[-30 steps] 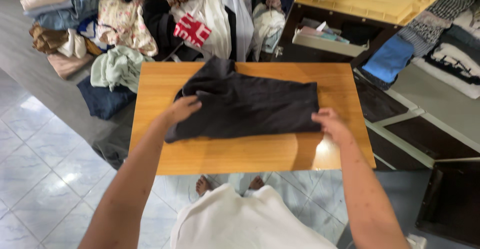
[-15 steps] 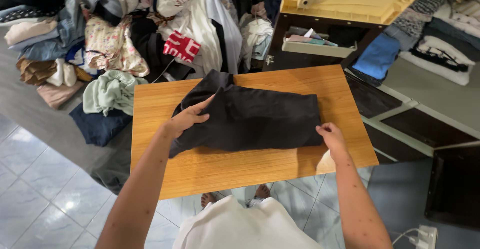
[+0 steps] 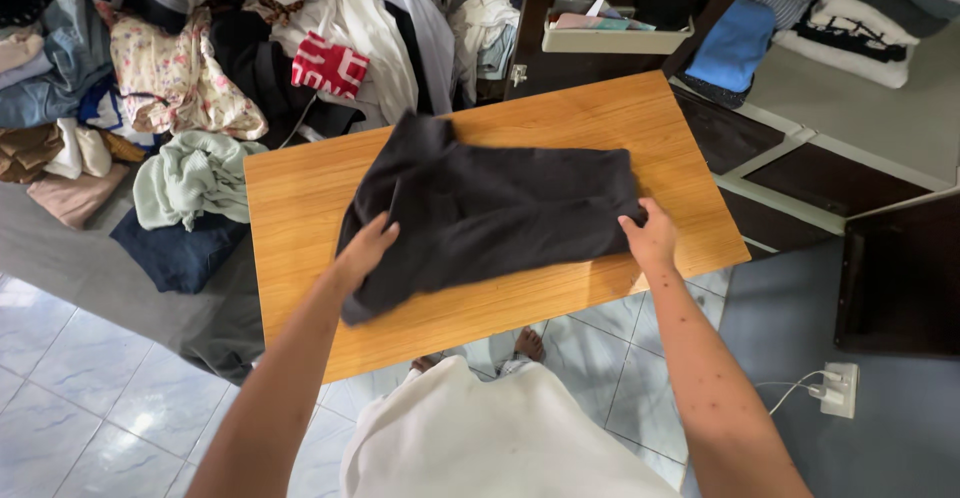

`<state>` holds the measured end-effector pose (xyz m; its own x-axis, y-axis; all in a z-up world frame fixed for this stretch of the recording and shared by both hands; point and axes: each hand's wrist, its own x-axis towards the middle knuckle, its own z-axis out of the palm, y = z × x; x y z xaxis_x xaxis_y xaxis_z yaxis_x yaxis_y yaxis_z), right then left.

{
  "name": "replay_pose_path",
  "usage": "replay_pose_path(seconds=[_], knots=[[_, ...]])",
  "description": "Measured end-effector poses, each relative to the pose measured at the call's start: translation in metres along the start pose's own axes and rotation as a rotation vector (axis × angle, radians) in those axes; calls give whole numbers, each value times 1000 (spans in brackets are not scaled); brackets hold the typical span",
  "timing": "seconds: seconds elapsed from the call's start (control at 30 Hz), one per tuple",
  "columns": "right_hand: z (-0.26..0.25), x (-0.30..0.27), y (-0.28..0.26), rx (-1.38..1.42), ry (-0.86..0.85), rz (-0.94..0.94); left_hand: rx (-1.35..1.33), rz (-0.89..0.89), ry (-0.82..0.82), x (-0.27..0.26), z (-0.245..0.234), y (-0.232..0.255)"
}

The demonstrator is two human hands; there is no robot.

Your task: The person folds several garments on a wooden table and places them into a closet. Items handled include a checkered shirt, a dark sweater, a blue t-shirt, and dark trousers. The person smooths and folds each item by hand before stacking them in the closet.

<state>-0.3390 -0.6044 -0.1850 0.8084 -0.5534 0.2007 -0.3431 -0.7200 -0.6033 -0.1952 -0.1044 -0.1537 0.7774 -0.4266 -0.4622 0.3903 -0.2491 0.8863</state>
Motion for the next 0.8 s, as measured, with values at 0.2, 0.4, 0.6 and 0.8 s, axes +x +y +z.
replay_pose_path(seconds=[0.2,0.4,0.6,0.8], knots=[[10,-17,-77,-249,91,-112,268,37,293,-46,3,-32],[40,-47,-128,-409,-55,-465,347,155,246,-27,11,10],[65,-30,-73,-413,-26,-170,282,202,315,-12,8,22],[76,13,-59,-472,63,-319,768,347,476,0,27,37]])
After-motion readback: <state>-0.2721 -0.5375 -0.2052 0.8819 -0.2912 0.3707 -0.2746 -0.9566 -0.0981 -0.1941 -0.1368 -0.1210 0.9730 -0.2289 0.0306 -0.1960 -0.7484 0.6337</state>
